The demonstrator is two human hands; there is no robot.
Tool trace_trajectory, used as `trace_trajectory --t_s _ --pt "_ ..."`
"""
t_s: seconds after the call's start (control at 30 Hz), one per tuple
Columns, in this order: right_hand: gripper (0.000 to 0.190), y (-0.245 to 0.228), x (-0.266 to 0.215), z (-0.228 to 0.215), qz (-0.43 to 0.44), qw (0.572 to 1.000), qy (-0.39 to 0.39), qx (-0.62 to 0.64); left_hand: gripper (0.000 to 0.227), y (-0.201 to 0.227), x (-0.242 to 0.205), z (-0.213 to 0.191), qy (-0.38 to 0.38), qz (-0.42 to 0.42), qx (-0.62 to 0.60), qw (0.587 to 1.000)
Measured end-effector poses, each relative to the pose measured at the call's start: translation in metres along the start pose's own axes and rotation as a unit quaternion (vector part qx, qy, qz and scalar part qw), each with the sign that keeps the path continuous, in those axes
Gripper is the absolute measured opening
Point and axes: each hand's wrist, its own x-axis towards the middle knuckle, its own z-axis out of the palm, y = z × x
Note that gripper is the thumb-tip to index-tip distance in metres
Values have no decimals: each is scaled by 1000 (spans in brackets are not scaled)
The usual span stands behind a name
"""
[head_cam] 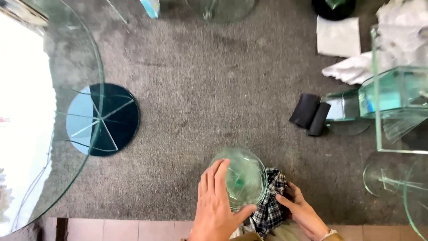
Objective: Cleaning various glass plates and a glass table using cleaning spray and cloths.
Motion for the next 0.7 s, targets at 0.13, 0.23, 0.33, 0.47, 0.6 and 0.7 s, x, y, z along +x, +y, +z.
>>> trace_trajectory --t_s 0.13,0.23,0.33,0.47,0.6,0.7 --pt "63 22 32 -14 44 997 -25 -49 136 6 0 -1 -33 -59 16 998" --pt "28 48 62 -37 20 991 -66 -117 137 6 -5 6 -22 -83 48 995" --pt "32 59 80 -64 -36 977 -54 -201 138 7 -8 17 7 -53 150 987" --pt "42 19 48 -65 -65 992 42 -104 126 27 -1 18 71 13 284 956" --pt "44 -16 15 -50 -11 987 56 150 84 15 -16 26 64 113 379 916" --pt "36 -28 2 -44 -126 966 57 218 50 0 -20 32 231 187 351 888"
